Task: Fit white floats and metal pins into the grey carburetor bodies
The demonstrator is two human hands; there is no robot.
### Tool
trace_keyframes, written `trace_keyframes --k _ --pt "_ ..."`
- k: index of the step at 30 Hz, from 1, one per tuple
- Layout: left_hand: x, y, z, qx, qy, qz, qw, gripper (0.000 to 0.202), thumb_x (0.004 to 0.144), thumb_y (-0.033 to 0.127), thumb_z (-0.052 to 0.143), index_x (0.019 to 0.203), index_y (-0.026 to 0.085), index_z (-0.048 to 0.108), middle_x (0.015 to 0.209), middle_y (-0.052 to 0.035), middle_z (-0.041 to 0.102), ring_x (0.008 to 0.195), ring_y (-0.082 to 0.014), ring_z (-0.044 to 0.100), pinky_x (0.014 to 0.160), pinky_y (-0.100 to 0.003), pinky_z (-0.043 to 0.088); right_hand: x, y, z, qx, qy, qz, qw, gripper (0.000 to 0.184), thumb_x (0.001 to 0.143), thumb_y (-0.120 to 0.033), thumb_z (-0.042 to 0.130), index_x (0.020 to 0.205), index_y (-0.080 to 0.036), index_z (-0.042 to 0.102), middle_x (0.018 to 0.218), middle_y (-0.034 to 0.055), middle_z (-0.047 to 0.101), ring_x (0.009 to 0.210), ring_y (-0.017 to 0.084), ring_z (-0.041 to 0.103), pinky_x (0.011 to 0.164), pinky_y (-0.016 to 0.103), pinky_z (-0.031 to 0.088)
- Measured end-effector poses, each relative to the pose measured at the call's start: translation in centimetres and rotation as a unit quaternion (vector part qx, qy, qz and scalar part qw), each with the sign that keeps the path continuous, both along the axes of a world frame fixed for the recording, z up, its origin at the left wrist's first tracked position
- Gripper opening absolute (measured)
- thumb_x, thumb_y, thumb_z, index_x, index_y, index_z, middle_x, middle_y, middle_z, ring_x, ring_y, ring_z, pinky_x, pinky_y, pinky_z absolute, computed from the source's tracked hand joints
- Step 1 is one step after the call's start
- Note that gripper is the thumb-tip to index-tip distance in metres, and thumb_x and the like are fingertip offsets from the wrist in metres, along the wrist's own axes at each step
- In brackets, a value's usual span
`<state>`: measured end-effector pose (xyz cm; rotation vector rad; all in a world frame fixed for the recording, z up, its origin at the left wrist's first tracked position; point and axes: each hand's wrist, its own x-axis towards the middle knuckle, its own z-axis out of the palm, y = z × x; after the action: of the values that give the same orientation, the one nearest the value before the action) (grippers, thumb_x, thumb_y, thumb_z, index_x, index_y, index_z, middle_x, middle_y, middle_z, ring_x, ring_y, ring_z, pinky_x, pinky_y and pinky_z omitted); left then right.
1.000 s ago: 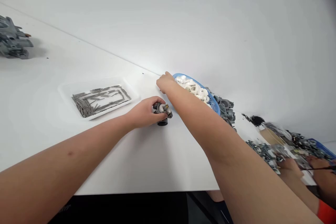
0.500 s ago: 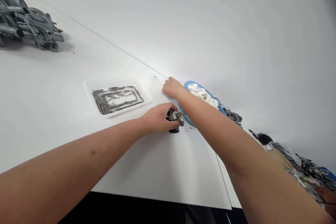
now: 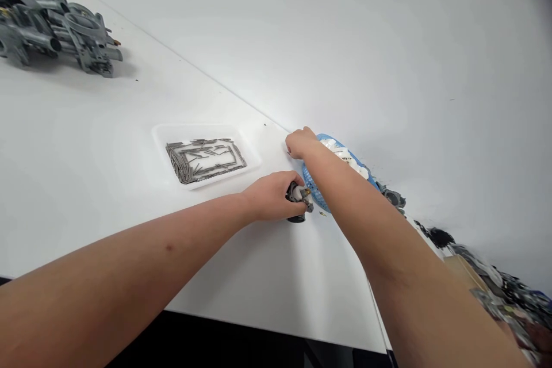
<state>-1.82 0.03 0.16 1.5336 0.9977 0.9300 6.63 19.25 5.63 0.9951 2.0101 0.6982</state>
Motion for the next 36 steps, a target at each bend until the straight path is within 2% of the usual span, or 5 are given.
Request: trace_keyframes --k 6,11,20,29,36 --pt "-0.1 0.0 0.2 0.050 0.021 0.033 0.998 0.027 0.075 0.037 0.071 0.097 0.025 0.062 0.116 -0.0082 0.071 0.124 -0.0351 0.062 0.095 -0.048 0.056 -0.6 -0.7 -0.6 -0.023 -0.020 -0.020 0.999 0.021 0.084 -0.016 0.068 0.104 -0.013 0.076 0.103 0.0157 0.077 0.101 0.028 0.070 0.096 0.040 0.043" --pt "-0.2 -0.1 0.4 0.041 0.019 0.034 0.998 0.027 0.075 0.039 0.071 0.096 0.024 0.062 0.116 -0.0092 0.070 0.108 -0.0330 0.070 0.084 -0.045 0.060 -0.8 -2.1 -0.7 -0.045 -0.041 0.015 0.998 0.019 0.079 -0.017 0.071 0.097 -0.015 0.076 0.097 0.0147 0.077 0.102 0.030 0.071 0.100 0.041 0.041" --pt "0.0 0.0 0.0 0.011 -0.003 0.020 1.000 0.033 0.076 0.038 0.073 0.103 0.025 0.060 0.116 -0.0092 0.073 0.101 -0.0307 0.073 0.079 -0.042 0.060 -0.6 -3.2 -0.6 -0.063 -0.034 0.016 0.997 0.028 0.092 -0.026 0.055 0.105 -0.015 0.078 0.110 0.0168 0.077 0.101 0.030 0.071 0.092 0.041 0.045" --pt "-0.1 -0.1 0.3 0.006 0.029 0.018 0.999 0.029 0.076 0.039 0.070 0.101 0.026 0.061 0.107 -0.0044 0.074 0.094 -0.0282 0.071 0.076 -0.042 0.057 0.2 -3.8 -0.6 -0.033 -0.010 0.098 0.995 0.037 0.087 -0.009 0.054 0.118 -0.013 0.073 0.125 0.0170 0.070 0.124 0.033 0.056 0.116 0.050 0.022" --pt "-0.2 0.0 0.3 0.007 0.041 0.014 0.999 0.034 0.075 0.043 0.070 0.104 0.027 0.061 0.105 -0.0040 0.074 0.092 -0.0278 0.069 0.075 -0.041 0.054 0.4 -4.7 0.0 -0.044 0.031 0.126 0.991 0.031 0.089 -0.007 0.053 0.108 -0.018 0.074 0.118 0.0110 0.072 0.113 0.027 0.058 0.105 0.042 0.030"
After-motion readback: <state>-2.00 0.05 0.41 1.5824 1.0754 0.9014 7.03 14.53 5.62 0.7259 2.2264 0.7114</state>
